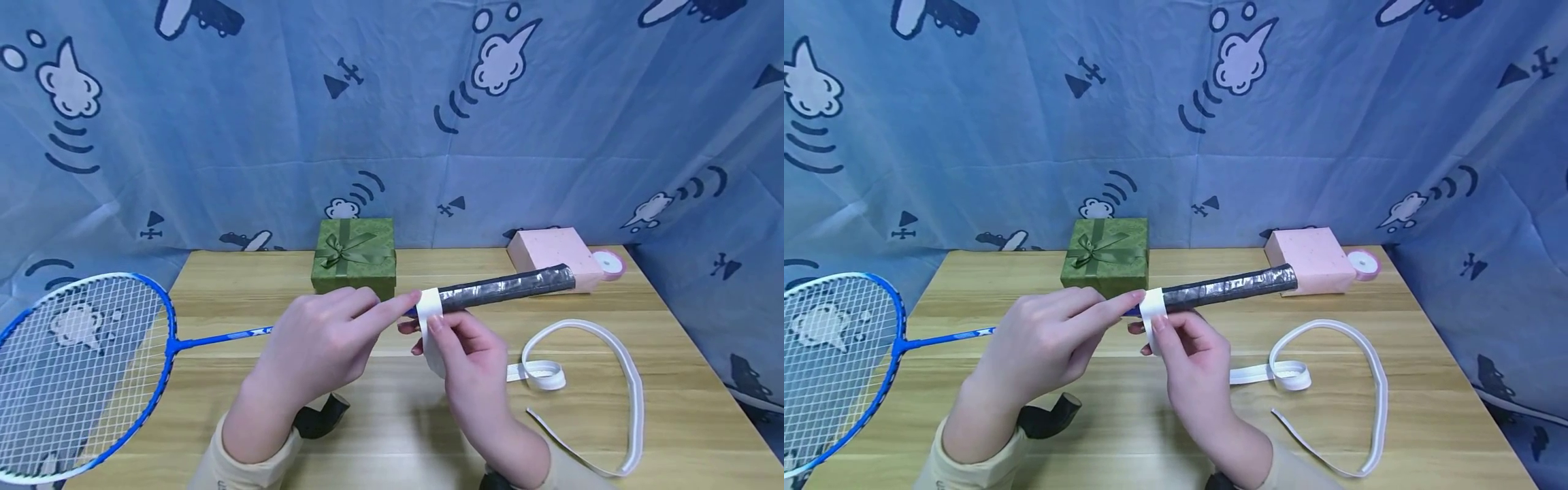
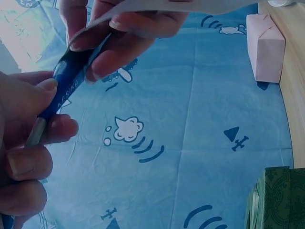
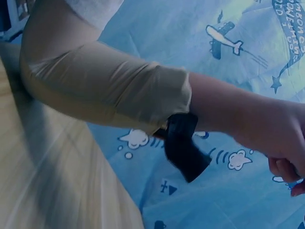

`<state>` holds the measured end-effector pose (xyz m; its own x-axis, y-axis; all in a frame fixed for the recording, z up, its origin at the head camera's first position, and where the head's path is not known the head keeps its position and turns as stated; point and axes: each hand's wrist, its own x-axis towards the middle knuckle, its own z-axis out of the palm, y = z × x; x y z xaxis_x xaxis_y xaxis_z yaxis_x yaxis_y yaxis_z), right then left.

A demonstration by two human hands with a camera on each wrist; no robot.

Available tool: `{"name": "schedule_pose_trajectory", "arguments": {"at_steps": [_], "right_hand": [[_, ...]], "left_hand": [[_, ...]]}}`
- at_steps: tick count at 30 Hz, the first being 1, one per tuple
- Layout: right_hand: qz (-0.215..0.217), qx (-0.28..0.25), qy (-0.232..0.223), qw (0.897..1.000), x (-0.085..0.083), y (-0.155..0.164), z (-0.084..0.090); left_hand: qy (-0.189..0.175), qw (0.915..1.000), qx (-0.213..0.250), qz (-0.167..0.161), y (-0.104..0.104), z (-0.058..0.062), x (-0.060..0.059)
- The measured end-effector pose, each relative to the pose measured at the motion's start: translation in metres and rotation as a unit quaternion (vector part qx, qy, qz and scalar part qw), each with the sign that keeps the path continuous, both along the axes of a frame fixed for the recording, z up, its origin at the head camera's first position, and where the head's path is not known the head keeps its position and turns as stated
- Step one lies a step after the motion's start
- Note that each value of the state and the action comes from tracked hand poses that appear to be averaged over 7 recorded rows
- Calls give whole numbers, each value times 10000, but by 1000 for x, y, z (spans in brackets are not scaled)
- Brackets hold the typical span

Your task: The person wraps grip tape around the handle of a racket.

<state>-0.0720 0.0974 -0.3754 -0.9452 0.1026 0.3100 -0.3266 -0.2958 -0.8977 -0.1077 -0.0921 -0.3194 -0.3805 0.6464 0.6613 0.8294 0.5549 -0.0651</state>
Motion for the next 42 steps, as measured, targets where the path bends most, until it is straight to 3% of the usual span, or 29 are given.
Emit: {"name": "schedule_pose_trajectory", "arguments": {"at_steps": [8, 17, 27, 30, 35, 38, 42], "right_hand": [[175, 115, 39, 9998, -3, -1, -4], [375, -76, 416, 9984, -6, -4, -9], [605, 270, -136, 9977, -11, 1, -8], [1038, -279, -73, 9942, -18, 4, -12], [2013, -1170, 335, 9720, -26, 9, -19], [2094, -1234, 306, 9695, -26, 9, -20], [1814, -1156, 140, 9765, -24, 7, -19]], "left_hand": [[-81, 9998, 33, 157, -1, 2, 0], [-389, 9990, 106, 197, -4, 2, 2], [-881, 9954, 35, 373, -10, 5, 4], [-1079, 9938, 28, 269, -10, 5, 4], [-1456, 9893, 36, 99, -13, 6, 6], [-1631, 9866, -26, 92, -13, 6, 6], [-1745, 9842, -158, 252, -12, 7, 7]]}}
